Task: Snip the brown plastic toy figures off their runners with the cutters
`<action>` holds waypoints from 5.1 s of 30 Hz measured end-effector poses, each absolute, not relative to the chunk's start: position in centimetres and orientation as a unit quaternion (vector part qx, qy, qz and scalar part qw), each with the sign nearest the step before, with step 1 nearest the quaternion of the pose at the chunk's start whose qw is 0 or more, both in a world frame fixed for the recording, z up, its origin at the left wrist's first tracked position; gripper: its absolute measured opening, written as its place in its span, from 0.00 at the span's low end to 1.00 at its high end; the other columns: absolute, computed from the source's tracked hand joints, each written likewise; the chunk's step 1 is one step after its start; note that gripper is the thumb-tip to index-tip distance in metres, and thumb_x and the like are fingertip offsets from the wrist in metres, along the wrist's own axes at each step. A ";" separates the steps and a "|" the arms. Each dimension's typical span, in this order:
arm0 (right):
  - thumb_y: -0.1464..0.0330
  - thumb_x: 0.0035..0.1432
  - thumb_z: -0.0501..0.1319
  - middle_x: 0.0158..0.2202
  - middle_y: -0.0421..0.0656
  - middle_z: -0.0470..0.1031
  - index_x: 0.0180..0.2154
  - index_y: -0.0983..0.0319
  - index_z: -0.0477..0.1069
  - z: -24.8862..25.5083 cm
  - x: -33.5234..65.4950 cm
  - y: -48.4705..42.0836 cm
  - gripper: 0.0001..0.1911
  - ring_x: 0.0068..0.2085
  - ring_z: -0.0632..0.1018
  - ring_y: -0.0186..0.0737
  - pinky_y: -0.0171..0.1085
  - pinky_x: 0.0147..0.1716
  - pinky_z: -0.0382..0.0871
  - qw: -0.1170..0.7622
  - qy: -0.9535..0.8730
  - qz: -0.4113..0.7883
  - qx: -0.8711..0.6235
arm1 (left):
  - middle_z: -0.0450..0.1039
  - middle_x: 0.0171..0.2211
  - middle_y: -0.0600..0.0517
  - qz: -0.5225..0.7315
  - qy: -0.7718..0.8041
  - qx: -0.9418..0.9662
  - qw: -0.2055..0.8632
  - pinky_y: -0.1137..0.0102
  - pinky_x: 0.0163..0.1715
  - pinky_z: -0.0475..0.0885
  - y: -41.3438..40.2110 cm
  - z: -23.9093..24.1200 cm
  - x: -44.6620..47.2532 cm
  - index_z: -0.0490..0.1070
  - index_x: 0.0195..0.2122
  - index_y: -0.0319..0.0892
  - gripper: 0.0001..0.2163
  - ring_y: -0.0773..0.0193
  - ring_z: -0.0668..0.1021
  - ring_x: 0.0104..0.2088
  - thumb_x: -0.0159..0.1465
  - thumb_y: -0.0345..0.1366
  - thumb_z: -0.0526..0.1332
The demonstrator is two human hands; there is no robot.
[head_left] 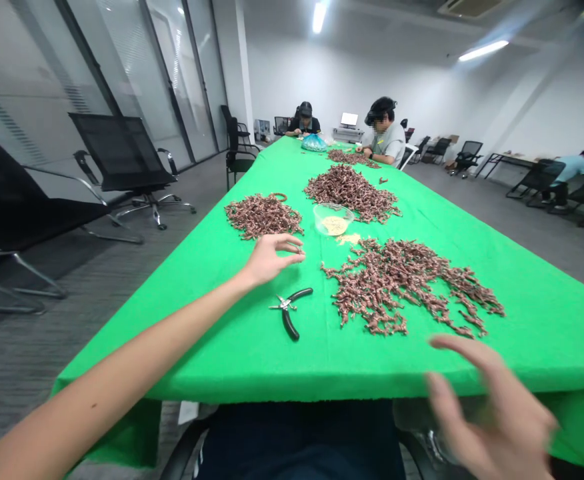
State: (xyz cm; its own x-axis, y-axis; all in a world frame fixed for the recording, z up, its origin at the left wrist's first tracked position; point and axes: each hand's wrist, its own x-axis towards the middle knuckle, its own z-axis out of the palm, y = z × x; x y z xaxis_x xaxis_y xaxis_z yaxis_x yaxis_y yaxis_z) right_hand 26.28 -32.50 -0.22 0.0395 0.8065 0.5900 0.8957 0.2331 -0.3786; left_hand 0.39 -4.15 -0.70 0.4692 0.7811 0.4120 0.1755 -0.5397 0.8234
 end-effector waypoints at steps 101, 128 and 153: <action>0.67 0.67 0.52 0.30 0.42 0.73 0.40 0.61 0.66 -2.3 19.4 -15.8 0.07 0.29 0.74 0.36 0.35 0.30 0.65 0.389 -0.796 -0.010 -0.463 | 0.83 0.38 0.48 0.482 0.328 0.639 0.501 0.64 0.45 0.80 -11.2 0.7 0.0 0.75 0.42 0.39 0.17 0.53 0.84 0.40 0.53 0.32 0.74; 0.66 0.68 0.51 0.26 0.38 0.70 0.40 0.61 0.68 -2.2 19.1 -15.6 0.08 0.26 0.71 0.33 0.34 0.26 0.62 0.423 -0.768 0.077 -0.475 | 0.83 0.38 0.45 0.473 0.307 0.557 0.610 0.61 0.46 0.79 -10.0 0.3 -0.1 0.73 0.42 0.37 0.20 0.50 0.83 0.43 0.50 0.33 0.76; 0.67 0.67 0.52 0.25 0.37 0.67 0.37 0.62 0.67 -2.4 19.0 -15.5 0.09 0.24 0.69 0.33 0.33 0.27 0.60 0.400 -0.779 0.039 -0.481 | 0.82 0.41 0.44 0.436 0.314 0.597 0.596 0.62 0.45 0.78 -9.9 0.0 -0.1 0.73 0.45 0.38 0.25 0.53 0.83 0.43 0.47 0.33 0.77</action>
